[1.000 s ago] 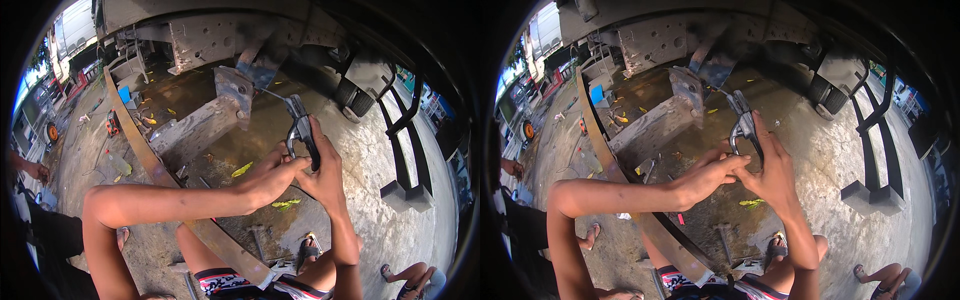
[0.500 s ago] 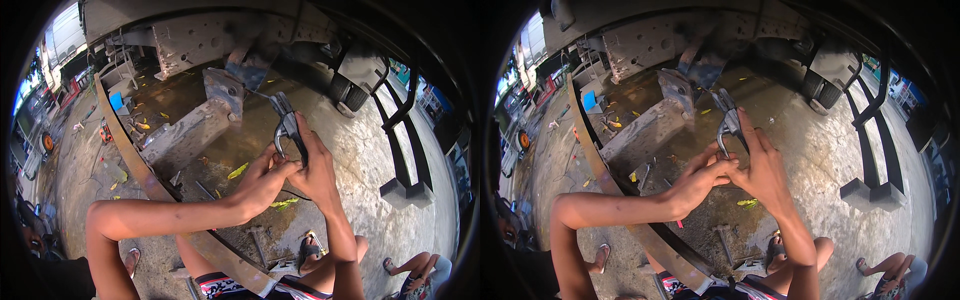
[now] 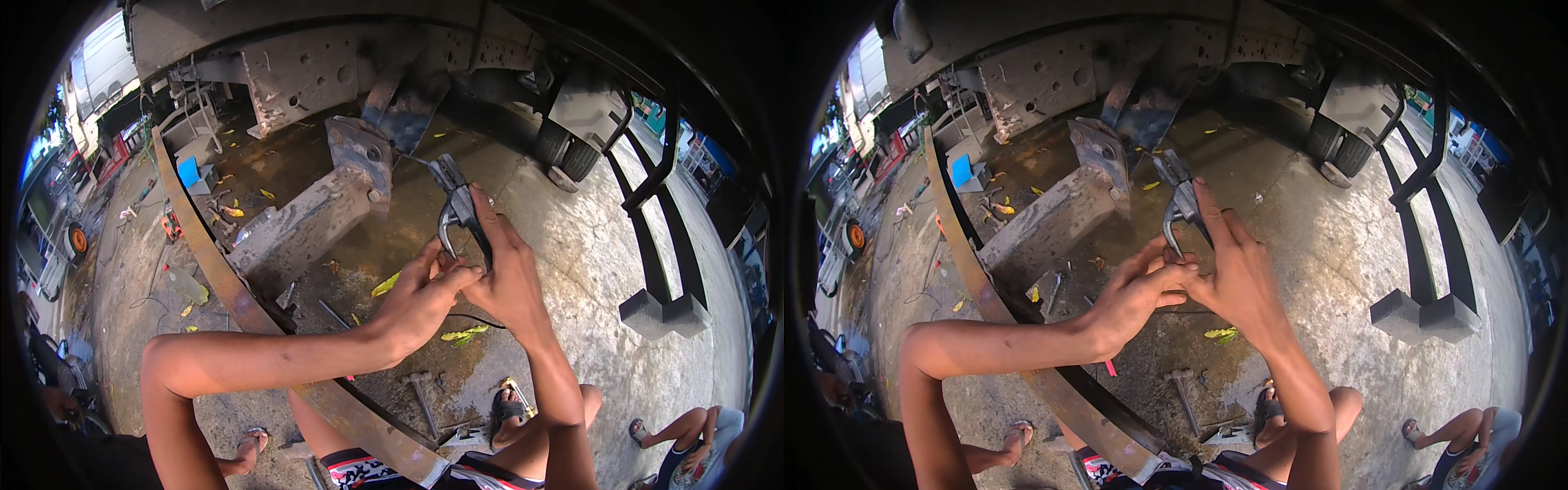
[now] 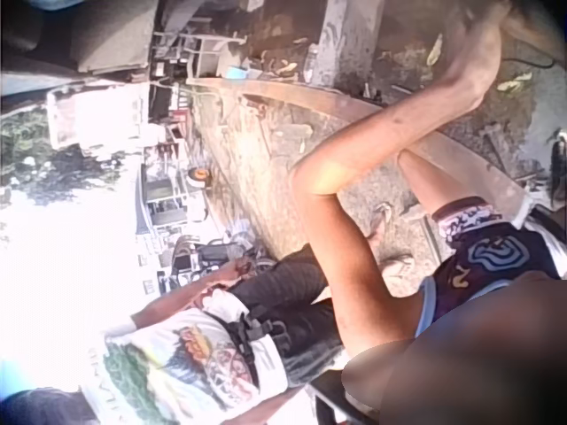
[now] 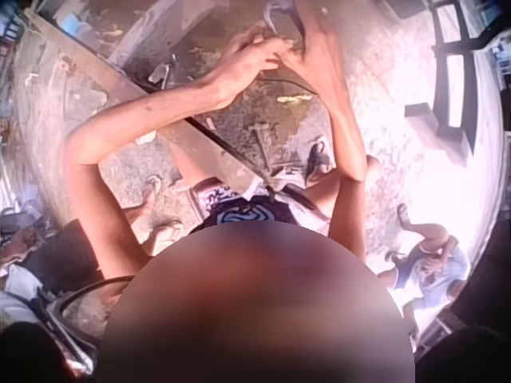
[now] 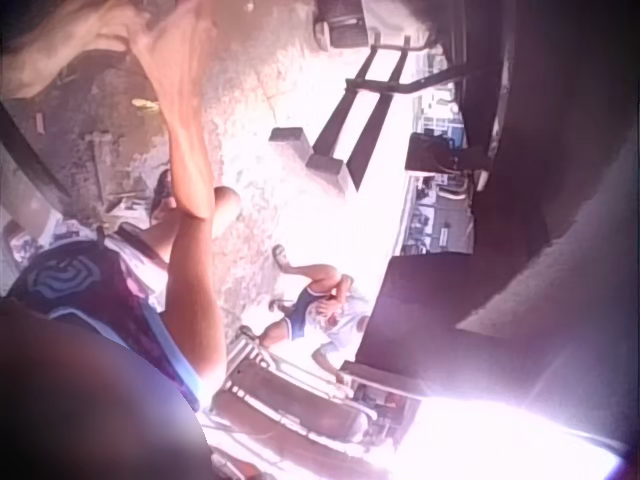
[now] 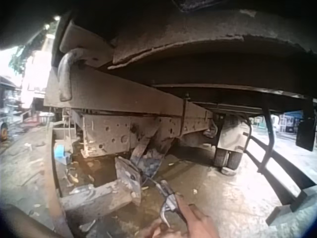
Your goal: The person welds a metal frame using a handheld welding torch, creating bright sparks and molten metal. The person adjusts the torch position and continues welding along the joint of the metal structure.
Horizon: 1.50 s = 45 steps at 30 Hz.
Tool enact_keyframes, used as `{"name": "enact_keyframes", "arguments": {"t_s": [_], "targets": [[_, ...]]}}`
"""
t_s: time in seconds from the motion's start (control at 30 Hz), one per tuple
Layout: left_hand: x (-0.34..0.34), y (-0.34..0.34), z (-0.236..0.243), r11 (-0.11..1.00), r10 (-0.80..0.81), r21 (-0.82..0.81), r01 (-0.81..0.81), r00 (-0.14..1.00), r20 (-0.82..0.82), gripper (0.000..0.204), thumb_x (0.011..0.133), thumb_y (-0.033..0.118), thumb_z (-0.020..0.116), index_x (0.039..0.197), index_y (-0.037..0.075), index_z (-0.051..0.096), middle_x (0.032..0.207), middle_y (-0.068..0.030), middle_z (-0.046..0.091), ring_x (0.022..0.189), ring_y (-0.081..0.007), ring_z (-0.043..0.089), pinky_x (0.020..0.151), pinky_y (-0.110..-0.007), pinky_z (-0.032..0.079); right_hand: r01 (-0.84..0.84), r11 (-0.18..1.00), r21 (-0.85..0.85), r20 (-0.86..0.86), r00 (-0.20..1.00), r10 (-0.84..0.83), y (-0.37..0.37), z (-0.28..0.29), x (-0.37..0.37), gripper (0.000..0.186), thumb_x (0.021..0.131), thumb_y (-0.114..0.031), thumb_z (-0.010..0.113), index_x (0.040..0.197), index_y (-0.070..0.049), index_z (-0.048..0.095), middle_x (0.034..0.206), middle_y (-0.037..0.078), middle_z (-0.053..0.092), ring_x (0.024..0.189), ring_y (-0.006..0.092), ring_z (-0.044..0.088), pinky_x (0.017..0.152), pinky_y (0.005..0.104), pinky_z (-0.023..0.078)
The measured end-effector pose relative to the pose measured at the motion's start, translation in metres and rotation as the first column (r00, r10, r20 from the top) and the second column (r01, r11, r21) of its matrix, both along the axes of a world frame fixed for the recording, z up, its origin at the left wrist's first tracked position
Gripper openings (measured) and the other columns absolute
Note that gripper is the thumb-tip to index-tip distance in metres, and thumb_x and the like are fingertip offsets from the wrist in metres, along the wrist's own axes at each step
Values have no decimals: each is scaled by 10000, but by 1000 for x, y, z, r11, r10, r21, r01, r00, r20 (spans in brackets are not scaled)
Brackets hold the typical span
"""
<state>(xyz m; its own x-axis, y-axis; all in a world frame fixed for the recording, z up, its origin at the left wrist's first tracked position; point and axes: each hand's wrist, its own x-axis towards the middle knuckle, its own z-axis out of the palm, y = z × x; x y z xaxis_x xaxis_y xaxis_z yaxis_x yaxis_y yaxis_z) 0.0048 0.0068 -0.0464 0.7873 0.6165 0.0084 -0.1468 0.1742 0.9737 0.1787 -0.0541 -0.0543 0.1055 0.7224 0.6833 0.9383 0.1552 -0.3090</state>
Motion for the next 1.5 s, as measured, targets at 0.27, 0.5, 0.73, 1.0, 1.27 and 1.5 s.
{"name": "enact_keyframes", "arguments": {"t_s": [0.27, 0.5, 0.73, 1.0, 1.27, 1.5], "targets": [[1, 5, -1, 1000, 8, -16, -8, 1000, -23, 391, 1021, 360, 724, 1295, 112, 594, 1092, 24, 559, 1032, -105, 534, 923, -344, 461, 31, 997, -66, -36, 999, -34, 4, 2, -4, 1030, 828, -353, 818, 1717, -136, 346, 1164, 268, 706, 856, 468, 764, 736, 546, 630], [1, 5, 1, 999, -15, -37, 14, 1000, -27, 383, 1025, 385, 725, 1263, 119, 587, 1129, 17, 556, 1056, -107, 531, 941, -355, 458, 36, 999, -35, 0, 999, -36, 5, -2, -2, 1030, 831, -399, 808, 1719, -155, 347, 1186, 265, 717, 855, 448, 778, 738, 539, 650], [1, 9, -7, 999, -27, -38, 27, 1000, 4, 369, 1015, 393, 735, 1204, 126, 564, 1077, 21, 525, 990, -94, 515, 906, -347, 454, 33, 997, -73, -33, 999, -36, 5, 2, -6, 1022, 849, -431, 807, 1713, -129, 351, 1208, 257, 717, 823, 419, 781, 726, 522, 655], [0, 5, -6, 999, -1, -52, 4, 999, 46, 510, 997, 355, 756, 1392, 97, 564, 1158, -4, 539, 1074, -114, 538, 939, -342, 474, 4, 999, -44, -84, 996, -8, 2, 0, -8, 1008, 828, -335, 796, 1707, -116, 353, 1198, 251, 683, 827, 433, 761, 701, 521, 618], [-1, 3, -3, 999, 34, -32, -35, 999, -14, 379, 997, 355, 750, 1207, 95, 571, 1060, 6, 550, 1007, -109, 549, 895, -340, 484, 10, 999, -43, -39, 999, -12, 4, -3, -7, 1016, 841, -364, 798, 1717, -127, 340, 1146, 251, 698, 859, 473, 762, 733, 545, 629], [-2, 4, -3, 999, 10, -54, -10, 1000, 1, 351, 1005, 360, 742, 1136, 98, 548, 1027, 5, 549, 955, -91, 540, 860, -329, 475, 28, 999, -19, 10, 1000, -28, 8, -9, -5, 1000, 863, -428, 768, 1718, -137, 337, 1232, 322, 698, 878, 479, 773, 769, 565, 648]]}}
